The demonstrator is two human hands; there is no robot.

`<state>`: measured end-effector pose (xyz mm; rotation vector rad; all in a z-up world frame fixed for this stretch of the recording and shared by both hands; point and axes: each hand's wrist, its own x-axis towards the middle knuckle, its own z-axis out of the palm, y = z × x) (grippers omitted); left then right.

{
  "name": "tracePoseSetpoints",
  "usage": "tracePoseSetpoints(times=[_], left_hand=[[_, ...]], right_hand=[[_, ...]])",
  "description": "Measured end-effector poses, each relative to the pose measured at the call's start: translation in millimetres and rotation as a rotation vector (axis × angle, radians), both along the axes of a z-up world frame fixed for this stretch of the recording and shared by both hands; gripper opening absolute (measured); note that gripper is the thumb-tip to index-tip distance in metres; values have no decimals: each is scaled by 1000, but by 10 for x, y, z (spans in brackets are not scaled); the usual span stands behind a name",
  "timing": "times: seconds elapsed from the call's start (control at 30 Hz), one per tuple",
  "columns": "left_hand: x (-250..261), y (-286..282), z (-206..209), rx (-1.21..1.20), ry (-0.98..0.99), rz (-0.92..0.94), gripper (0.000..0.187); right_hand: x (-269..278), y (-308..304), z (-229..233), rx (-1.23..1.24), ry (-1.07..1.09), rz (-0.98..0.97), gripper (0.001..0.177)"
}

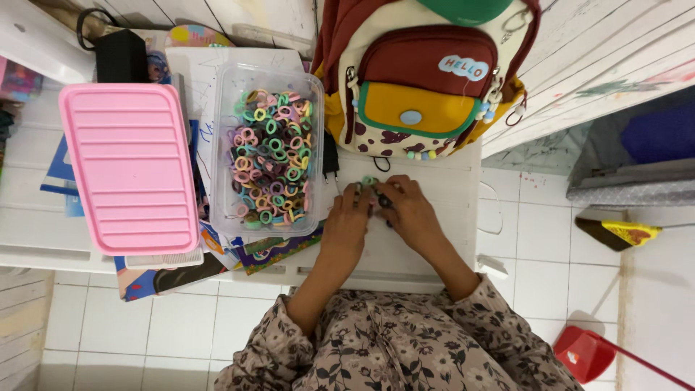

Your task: The person organizes various stationary items, books, and drawings on a white surface, placing items into a pink container and moving others aside.

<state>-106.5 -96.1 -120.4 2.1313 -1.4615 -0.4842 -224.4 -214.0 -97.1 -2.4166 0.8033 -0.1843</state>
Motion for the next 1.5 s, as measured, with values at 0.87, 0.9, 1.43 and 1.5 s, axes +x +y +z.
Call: tracePoseSetpoints(times=[0.87, 0.9, 1.43, 1.5], left_hand=[[893, 699, 1358, -321, 0, 406, 29], [948, 711, 1361, -296, -114, 388, 34], [222, 369, 694, -95, 243, -39, 51], [161, 374, 564, -103, 186, -44, 66]], right_hand=[[1135, 169, 1029, -68, -635, 411, 30], [1221, 177, 1006, -148, -605, 499, 37], [661, -186, -305, -405, -174, 256, 43], [589, -238, -295, -444, -176, 285, 44]])
